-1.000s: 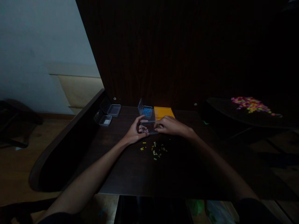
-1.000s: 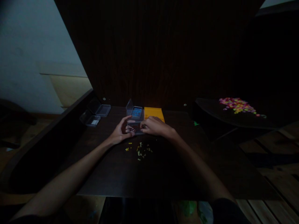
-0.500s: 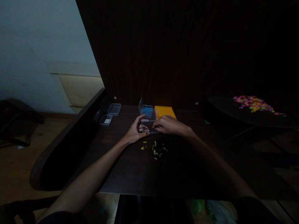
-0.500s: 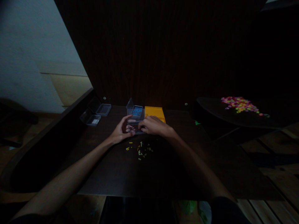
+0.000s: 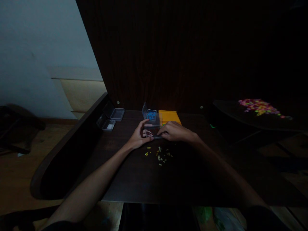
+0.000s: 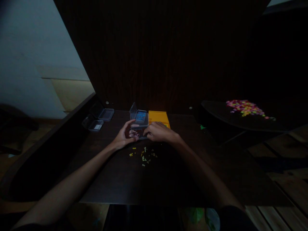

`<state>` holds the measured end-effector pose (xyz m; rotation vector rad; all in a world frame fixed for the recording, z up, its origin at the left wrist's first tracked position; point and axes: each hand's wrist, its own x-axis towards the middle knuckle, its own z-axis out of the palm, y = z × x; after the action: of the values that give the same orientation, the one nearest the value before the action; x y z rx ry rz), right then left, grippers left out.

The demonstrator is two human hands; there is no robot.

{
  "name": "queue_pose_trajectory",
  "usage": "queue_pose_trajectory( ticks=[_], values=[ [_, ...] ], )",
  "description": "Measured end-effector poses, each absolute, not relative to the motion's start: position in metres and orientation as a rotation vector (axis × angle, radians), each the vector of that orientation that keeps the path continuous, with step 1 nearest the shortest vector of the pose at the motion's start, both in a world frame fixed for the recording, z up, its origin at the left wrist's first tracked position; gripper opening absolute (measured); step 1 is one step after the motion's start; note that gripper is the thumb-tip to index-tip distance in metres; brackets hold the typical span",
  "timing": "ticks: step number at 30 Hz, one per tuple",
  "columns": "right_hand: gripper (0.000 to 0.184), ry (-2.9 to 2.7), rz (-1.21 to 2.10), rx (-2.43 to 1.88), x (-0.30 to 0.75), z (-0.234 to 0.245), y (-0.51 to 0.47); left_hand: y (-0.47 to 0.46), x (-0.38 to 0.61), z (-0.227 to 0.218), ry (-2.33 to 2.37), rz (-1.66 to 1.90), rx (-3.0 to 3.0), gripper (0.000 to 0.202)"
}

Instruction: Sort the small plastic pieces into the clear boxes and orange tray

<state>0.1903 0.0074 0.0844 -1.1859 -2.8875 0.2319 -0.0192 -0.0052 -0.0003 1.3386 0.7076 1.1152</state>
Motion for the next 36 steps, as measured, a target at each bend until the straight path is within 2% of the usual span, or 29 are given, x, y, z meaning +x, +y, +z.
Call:
queue_pose_trajectory(
  ticks=[7,12,18,26,36],
  values=[
    [0.038,-2.848,0.236,-1.188,0.195,0.089,0.002,-0.006,-0.02,0.001,0.72,1.108,1.345,0.088],
    [0.023,-2.698,0.288,-1.171,0.211,0.09,-0.009,-0.005,-0.02,0.0,0.736,1.104,1.357,0.088],
    [0.017,-2.731,0.519,-1.056,0.229,0.065,-0.035,-0.005,-0.021,-0.001,0.713,1.115,1.377,0.083],
    [0.019,-2.549,0.625,-1.089,0.232,0.026,-0.042,-0.006,-0.02,0.002,0.724,1.097,1.363,0.084],
    [0.015,-2.538,0.739,-1.203,0.237,0.029,-0.04,-0.005,-0.021,0.001,0.727,1.094,1.351,0.085]
  ],
)
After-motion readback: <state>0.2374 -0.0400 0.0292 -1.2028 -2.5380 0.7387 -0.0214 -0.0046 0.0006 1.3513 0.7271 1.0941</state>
